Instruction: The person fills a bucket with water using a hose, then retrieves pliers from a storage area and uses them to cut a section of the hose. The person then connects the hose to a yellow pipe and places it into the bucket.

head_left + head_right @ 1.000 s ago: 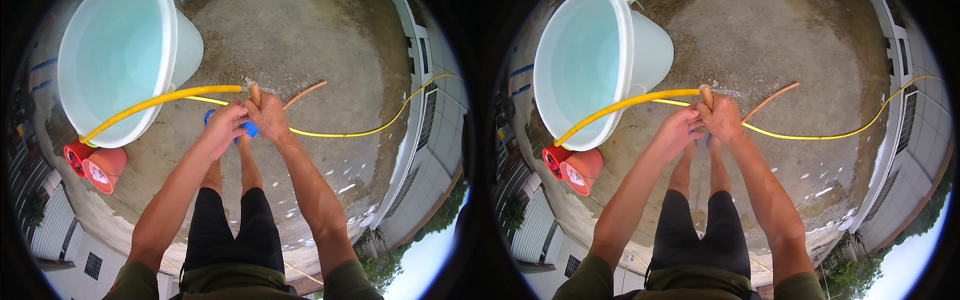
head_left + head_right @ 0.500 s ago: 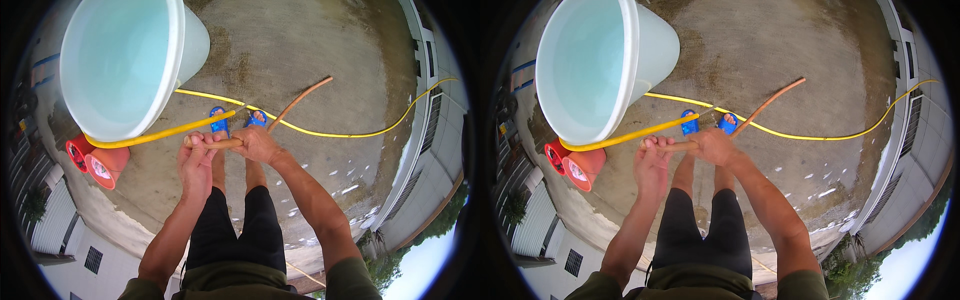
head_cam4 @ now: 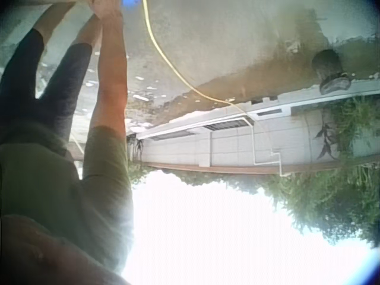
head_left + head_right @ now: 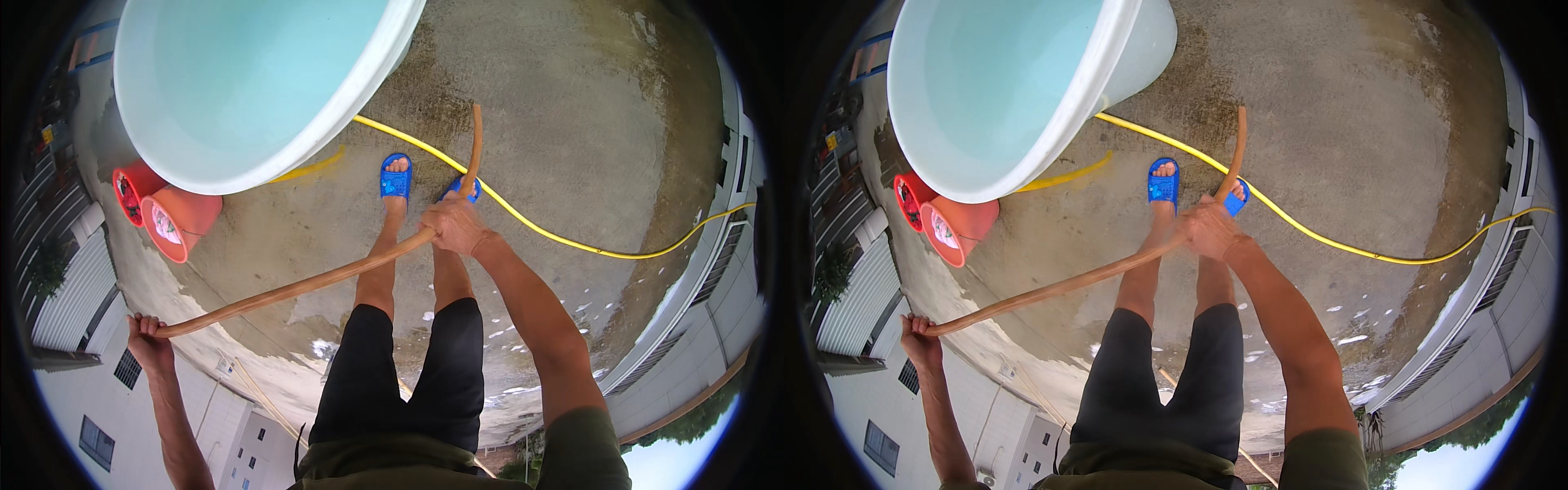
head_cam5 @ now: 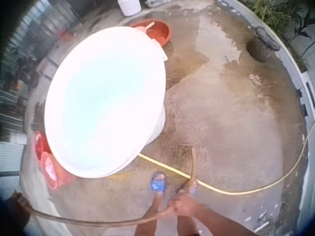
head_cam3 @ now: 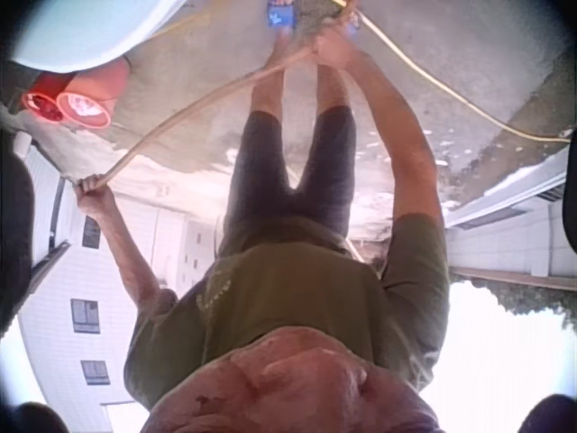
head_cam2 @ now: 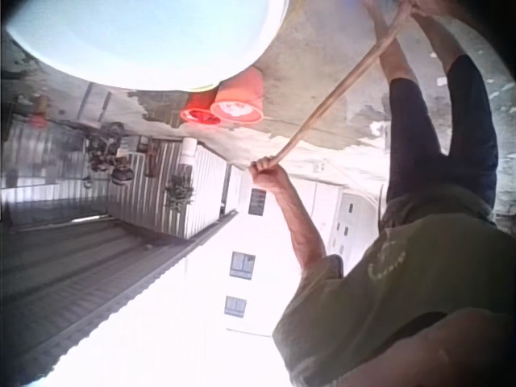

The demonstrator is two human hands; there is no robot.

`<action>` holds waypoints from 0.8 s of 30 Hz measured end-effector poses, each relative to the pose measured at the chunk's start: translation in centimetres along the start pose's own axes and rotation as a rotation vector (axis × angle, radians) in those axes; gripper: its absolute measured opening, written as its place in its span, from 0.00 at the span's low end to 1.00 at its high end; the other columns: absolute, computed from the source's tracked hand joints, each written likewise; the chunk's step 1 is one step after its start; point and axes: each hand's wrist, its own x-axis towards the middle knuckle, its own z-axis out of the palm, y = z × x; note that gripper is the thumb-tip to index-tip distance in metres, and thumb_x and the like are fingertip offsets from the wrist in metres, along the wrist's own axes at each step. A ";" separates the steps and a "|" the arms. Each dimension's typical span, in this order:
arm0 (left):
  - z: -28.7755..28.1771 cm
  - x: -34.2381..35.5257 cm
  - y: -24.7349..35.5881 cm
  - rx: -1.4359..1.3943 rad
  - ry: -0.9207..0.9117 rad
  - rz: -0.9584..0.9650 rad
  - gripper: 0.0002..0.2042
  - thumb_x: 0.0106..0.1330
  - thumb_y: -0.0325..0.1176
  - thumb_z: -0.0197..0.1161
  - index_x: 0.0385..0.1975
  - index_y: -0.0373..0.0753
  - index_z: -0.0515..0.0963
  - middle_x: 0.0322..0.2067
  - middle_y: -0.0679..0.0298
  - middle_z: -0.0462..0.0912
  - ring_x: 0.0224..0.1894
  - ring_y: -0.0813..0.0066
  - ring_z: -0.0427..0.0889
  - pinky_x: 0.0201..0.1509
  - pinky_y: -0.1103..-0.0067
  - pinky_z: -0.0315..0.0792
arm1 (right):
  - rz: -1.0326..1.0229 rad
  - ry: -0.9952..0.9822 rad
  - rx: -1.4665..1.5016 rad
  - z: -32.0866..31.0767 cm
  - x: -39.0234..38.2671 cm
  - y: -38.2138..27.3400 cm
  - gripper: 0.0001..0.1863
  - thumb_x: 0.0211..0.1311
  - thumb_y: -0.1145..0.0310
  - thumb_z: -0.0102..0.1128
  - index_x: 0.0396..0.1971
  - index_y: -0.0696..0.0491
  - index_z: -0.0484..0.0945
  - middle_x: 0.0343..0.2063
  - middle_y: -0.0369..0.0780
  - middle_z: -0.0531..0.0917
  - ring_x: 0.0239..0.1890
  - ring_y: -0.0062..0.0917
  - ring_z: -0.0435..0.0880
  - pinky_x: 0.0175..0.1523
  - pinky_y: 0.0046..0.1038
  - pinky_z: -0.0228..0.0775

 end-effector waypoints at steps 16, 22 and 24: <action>-9.4 2.4 -30.2 0.205 0.166 -0.226 0.25 0.66 0.24 0.65 0.63 0.37 0.70 0.42 0.63 0.81 0.47 0.66 0.86 0.52 0.65 0.79 | -0.058 -0.262 -0.697 -4.6 9.3 -9.3 0.02 0.51 0.70 0.70 0.26 0.49 0.86 0.26 0.39 0.86 0.37 0.31 0.87 0.50 0.35 0.68; -7.1 -1.1 -43.5 1.279 0.213 0.066 0.41 0.56 0.25 0.70 0.74 0.29 0.65 0.65 0.38 0.73 0.66 0.43 0.76 0.72 0.59 0.71 | -0.299 -0.474 -0.822 -4.0 12.8 -17.4 0.05 0.49 0.68 0.71 0.28 0.49 0.87 0.25 0.37 0.84 0.36 0.30 0.86 0.53 0.36 0.66; 1.0 -2.7 -39.1 0.906 -0.125 -0.058 0.40 0.56 0.22 0.68 0.74 0.35 0.68 0.69 0.41 0.72 0.69 0.43 0.74 0.74 0.60 0.69 | -0.339 -0.433 -0.769 -1.4 12.2 -18.8 0.08 0.48 0.67 0.72 0.29 0.51 0.87 0.24 0.37 0.83 0.35 0.30 0.86 0.53 0.36 0.68</action>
